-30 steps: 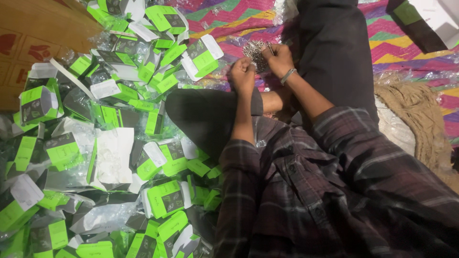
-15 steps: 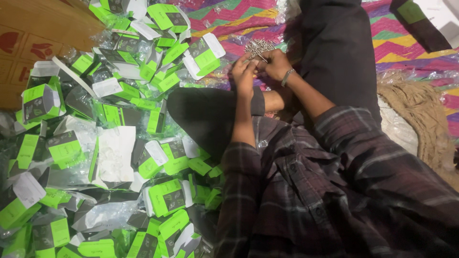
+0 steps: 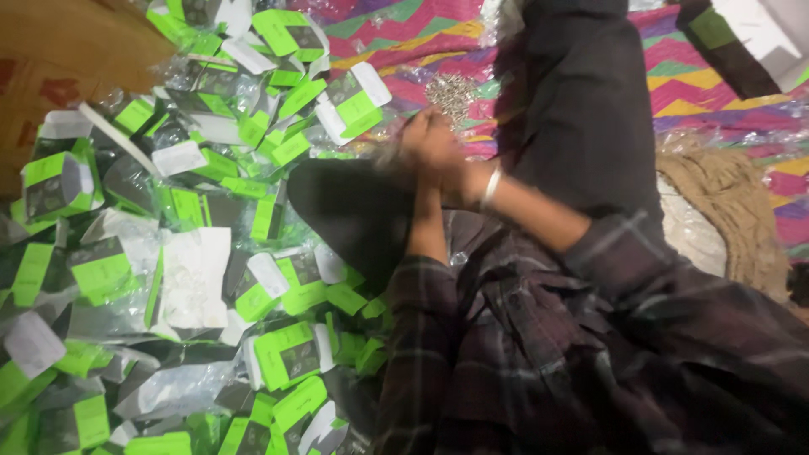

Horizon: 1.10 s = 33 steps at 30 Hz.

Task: The person lies on a mattress on the floor surrounded by packaged boxes and assembles small silver metal parts, working on their lap. They pick pieces from a pile, fit them together by hand, and add finished pieces to an accumulating pile, occasionally handling a small yellow object.

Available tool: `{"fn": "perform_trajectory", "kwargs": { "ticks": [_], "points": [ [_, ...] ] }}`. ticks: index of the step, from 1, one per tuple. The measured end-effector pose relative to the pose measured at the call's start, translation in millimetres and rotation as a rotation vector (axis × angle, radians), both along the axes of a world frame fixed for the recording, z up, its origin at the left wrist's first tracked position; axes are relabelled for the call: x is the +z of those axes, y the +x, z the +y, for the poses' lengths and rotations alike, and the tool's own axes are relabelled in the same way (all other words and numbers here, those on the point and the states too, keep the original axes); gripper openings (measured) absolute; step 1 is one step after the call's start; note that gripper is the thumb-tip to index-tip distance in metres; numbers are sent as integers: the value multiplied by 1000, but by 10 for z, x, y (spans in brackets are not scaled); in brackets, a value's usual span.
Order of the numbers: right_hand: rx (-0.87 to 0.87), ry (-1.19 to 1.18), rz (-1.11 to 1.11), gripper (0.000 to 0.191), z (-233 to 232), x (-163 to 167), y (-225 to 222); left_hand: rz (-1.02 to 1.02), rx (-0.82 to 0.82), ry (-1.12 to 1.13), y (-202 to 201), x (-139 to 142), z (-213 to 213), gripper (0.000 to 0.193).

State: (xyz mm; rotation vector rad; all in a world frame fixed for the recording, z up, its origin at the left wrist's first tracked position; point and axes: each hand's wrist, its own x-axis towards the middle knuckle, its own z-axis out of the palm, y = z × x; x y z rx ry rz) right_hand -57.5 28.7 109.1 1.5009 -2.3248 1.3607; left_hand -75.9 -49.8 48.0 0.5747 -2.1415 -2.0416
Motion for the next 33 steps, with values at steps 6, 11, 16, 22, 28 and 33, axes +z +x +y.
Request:
{"fn": "perform_trajectory", "kwargs": {
  "ticks": [6,11,16,22,28,33],
  "points": [
    [620,20,-842,59,-184,470,471,31,27,87,11,-14,-1,22],
    [-352,393,-675,28,422,42,-543,44,-32,-288,-9,-146,60,24],
    [-401,817,-239,30,889,-339,-897,173,-331,-720,110,-201,86,33],
    [-297,1063,-299,44,732,-445,-691,-28,-506,-1086,301,-239,94,19],
    [-286,1137,-336,42,687,-528,-616,-245,-404,-910,298,-268,60,33],
    [-339,1166,-313,33,657,-581,-609,-198,-376,-1043,326,-259,44,42]
  ]
}}
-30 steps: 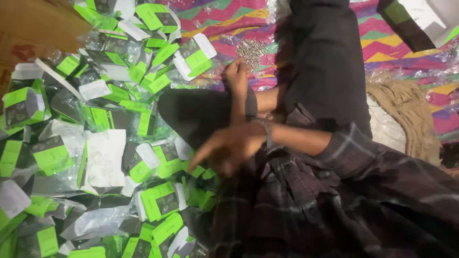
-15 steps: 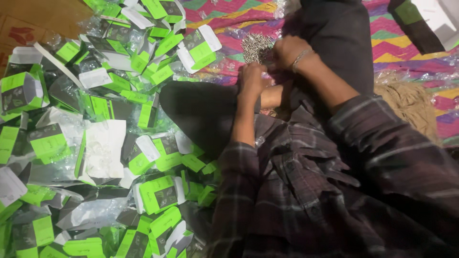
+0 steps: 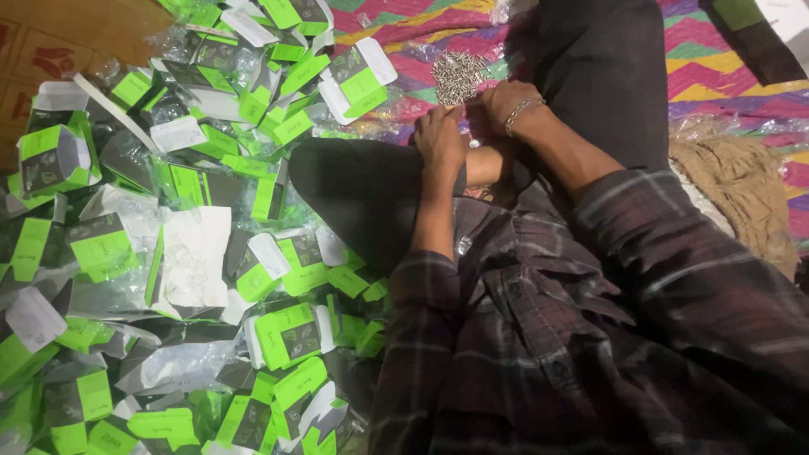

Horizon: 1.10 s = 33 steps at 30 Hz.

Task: The person lies on a mattress on the floor surrounded by packaged boxes and assembles small silver metal parts, working on their lap. They pick pieces from a pile, fit them together by hand, and add finished pieces to an accumulating pile, occasionally handling a small yellow object.

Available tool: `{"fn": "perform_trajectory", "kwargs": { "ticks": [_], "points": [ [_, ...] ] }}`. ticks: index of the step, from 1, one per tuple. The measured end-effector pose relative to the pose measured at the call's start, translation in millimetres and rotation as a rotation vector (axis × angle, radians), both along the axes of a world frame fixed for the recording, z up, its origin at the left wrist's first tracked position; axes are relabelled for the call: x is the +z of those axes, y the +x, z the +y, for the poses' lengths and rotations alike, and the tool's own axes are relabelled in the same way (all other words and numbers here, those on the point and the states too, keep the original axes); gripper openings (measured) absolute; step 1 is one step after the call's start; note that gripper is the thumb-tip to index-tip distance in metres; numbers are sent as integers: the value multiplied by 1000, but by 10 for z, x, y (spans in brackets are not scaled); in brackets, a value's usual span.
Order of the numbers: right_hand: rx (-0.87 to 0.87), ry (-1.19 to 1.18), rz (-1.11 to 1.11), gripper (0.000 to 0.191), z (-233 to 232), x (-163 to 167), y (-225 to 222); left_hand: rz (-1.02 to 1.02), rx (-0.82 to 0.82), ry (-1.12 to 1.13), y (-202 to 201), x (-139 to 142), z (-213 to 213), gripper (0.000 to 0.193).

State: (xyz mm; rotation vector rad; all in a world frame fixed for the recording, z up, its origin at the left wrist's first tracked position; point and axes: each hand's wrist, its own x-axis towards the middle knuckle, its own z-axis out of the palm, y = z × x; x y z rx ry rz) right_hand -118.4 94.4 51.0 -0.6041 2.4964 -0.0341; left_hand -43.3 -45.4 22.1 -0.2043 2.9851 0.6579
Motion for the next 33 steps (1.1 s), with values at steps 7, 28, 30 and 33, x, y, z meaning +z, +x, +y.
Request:
{"fn": "perform_trajectory", "kwargs": {
  "ticks": [7,28,30,33],
  "points": [
    [172,40,-192,54,-48,43,19,-217,-14,-57,-24,-21,6,26],
    [-288,-695,41,25,-80,2,44,-161,435,1172,-156,42,109,53],
    [-330,-852,63,24,-118,-17,78,-282,507,1355,-171,73,106,67],
    [-363,-998,54,27,-231,-18,111,-364,532,1713,-161,123,84,80]
  ]
}}
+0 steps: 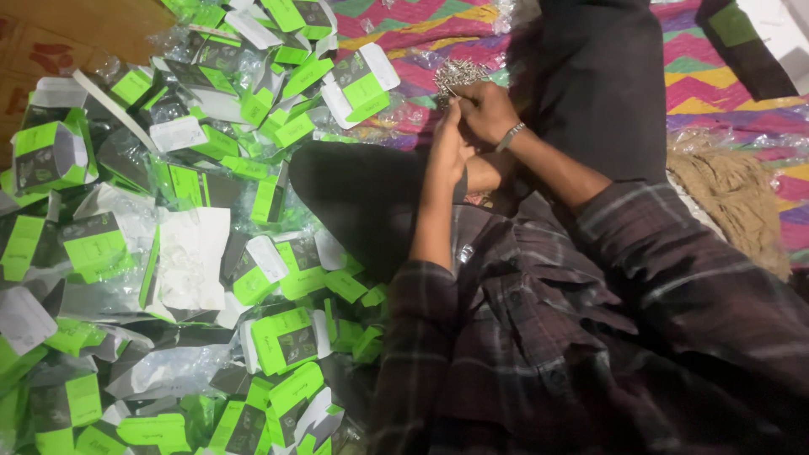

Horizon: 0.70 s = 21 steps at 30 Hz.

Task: The person lies on a mattress on the floor surrounded by packaged boxes and assembles small silver metal parts, working on their lap. They pick pieces from a pile, fit them together by hand, and add finished pieces to an accumulating pile, occasionally handling a small yellow object.

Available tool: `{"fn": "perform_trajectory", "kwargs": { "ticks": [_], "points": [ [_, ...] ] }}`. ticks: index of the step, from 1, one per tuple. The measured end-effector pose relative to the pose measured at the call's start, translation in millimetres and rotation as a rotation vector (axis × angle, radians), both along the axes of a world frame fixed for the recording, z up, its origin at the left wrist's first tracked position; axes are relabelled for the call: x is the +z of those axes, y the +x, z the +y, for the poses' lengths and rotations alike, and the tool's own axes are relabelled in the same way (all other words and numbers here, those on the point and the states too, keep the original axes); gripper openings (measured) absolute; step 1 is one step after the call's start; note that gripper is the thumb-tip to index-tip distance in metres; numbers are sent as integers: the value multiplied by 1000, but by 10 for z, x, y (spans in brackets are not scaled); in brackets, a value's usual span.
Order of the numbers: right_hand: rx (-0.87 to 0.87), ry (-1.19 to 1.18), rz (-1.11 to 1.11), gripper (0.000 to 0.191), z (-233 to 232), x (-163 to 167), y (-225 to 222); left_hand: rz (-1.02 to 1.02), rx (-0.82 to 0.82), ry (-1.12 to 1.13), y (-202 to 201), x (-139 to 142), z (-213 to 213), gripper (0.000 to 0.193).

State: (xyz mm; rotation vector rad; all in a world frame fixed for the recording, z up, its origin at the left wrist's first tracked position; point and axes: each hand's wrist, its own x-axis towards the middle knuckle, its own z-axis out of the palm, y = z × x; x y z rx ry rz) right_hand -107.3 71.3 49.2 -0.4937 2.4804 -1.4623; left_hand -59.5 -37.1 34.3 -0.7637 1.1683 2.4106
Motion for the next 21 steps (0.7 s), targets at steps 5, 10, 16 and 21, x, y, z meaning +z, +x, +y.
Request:
{"fn": "perform_trajectory", "kwargs": {
  "ticks": [5,10,16,21],
  "points": [
    [477,-20,53,37,-155,97,-105,-56,238,255,48,-119,-4,78],
    [501,-4,135,59,-288,289,-229,-94,428,359,118,-323,-23,56],
    [39,243,210,77,-521,521,-491,-37,566,269,232,-301,-123,38],
    [194,393,162,36,-661,549,-675,41,511,180,370,-258,-56,40]
  ]
}}
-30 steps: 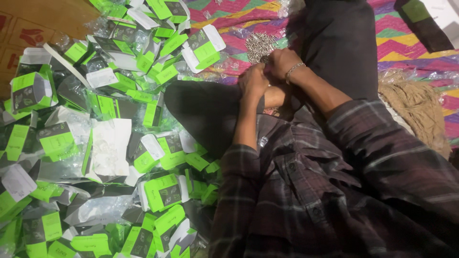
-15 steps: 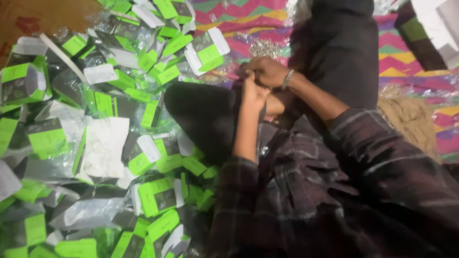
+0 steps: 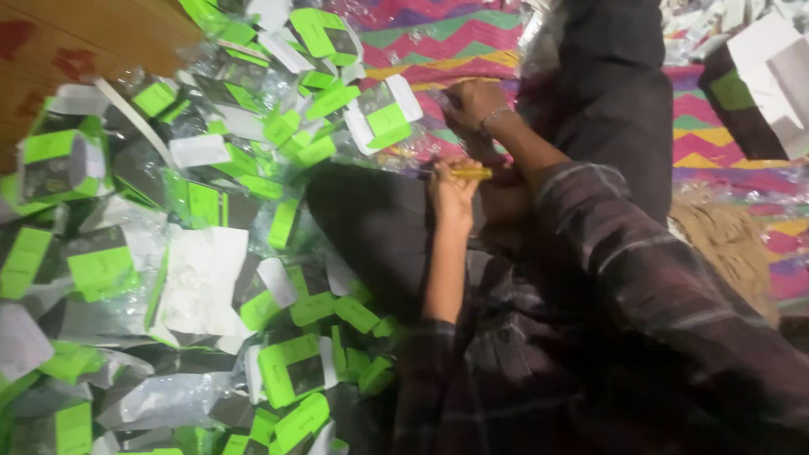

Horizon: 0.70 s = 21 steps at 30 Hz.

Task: The person lies on a mattress on the floor surrounded by packaged boxes and assembles small silver metal parts, working on their lap. They pick pieces from a pile, fit them together by hand, and add finished pieces to an accumulating pile, occasionally handling a small yellow object.

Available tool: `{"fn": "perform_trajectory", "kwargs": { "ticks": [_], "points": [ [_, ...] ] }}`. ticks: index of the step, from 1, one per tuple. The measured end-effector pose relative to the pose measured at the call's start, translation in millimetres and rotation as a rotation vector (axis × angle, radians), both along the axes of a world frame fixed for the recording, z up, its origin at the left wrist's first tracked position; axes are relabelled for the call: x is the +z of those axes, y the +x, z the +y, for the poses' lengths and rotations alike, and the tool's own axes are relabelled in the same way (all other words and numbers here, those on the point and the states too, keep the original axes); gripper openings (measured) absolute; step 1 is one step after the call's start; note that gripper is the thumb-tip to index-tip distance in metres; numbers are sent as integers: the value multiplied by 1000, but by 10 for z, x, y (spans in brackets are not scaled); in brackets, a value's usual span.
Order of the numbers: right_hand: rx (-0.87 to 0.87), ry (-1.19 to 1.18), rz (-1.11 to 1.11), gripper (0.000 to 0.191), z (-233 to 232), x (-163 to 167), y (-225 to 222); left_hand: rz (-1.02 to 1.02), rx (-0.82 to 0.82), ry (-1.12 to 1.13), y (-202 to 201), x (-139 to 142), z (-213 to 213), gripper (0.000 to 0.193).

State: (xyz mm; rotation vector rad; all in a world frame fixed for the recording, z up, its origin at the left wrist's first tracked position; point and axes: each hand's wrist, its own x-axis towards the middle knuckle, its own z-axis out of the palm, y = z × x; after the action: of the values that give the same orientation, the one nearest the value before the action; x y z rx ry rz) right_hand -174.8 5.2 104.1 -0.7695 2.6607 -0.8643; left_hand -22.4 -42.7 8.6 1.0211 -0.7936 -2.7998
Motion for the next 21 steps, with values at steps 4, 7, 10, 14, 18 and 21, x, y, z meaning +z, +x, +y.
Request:
{"fn": "perform_trajectory", "kwargs": {
  "ticks": [4,7,10,14,18,21],
  "points": [
    [-155,-389,-123,38,-149,34,-215,23,-13,-90,91,-83,42,34],
    [-237,-922,-243,40,-121,48,-284,16,-25,-121,102,-131,68,43],
    [-169,-367,143,43,39,-9,-128,13,-9,-125,53,-117,78,46],
    [57,-18,210,62,230,-233,342,-27,-16,-141,7,-70,78,47],
    [100,127,317,82,282,-503,541,-3,16,-162,19,-76,136,46],
    [109,212,346,91,268,-611,499,22,22,-225,8,-116,194,45]
  ]
}}
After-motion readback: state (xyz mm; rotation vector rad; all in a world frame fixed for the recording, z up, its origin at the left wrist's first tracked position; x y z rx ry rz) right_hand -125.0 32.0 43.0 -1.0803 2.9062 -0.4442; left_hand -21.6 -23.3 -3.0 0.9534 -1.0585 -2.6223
